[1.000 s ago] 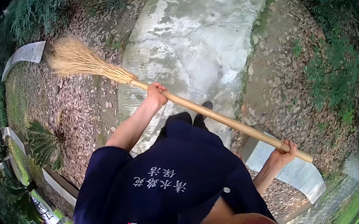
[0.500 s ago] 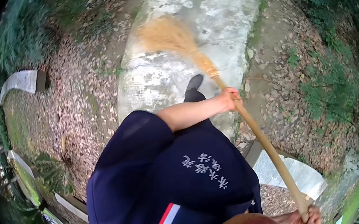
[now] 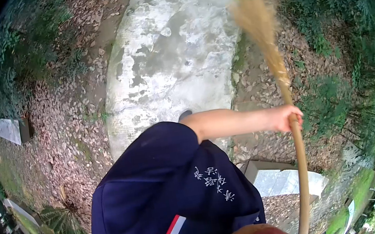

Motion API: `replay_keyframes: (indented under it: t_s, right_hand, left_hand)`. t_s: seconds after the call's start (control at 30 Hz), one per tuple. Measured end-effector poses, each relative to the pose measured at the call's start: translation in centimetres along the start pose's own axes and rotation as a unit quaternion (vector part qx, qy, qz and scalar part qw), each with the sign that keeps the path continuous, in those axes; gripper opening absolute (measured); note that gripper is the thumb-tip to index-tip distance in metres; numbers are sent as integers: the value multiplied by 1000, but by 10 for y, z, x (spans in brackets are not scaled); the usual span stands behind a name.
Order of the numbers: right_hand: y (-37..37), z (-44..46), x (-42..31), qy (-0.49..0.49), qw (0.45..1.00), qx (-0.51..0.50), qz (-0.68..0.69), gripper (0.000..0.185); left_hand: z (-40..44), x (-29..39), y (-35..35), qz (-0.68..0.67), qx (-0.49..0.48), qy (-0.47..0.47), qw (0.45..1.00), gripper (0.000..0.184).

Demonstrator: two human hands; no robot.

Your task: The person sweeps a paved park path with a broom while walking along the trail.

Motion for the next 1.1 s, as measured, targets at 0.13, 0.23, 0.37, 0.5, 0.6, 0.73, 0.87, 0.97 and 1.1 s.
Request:
replay_keyframes:
  t_s: [0.13,0.23,0.37,0.5,0.6,0.73,0.87,0.97,1.1]
  right_hand:
    - [56,-24,32,-54,966,165,-189,18]
    - [115,-69,123,403,860,48,310,7]
    - [184,-176,210,553,825,24,116,15]
    - [223,-203,322,685,721,18,102,13]
    - [293,-170,379,659,715,-5,232,8]
    - [390,-119,461,610,717,-31,337,11]
    - [428,-25,510,564,758,-9,327,11]
    - [424,68,507,493,812,-23,310,15]
    - [493,148,387,232,947,-142,172,16]
  left_hand:
    - [1,149,-96,6,130,149,980,21]
    - [-45,258,-192,1,271,239,933,14]
    - [-68,377,-321,-47,327,373,867,20]
    - [-108,403,-240,-107,432,439,781,20]
    - [-93,423,-148,-130,359,448,808,19]
    - [-16,482,-73,-158,233,446,849,17]
    - [90,487,-5,-126,231,368,892,19]
    - [169,458,51,-191,263,208,923,18]
    - [276,440,121,-108,235,83,963,16]
Point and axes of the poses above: each hand's wrist, its own z-axis towards the middle knuckle, its own y-axis out of the palm, x = y × z, the point moved 5 cm from there along z, towards the middle knuckle, and after that the axes turned 14 degrees about y, right-handed, at the moved point
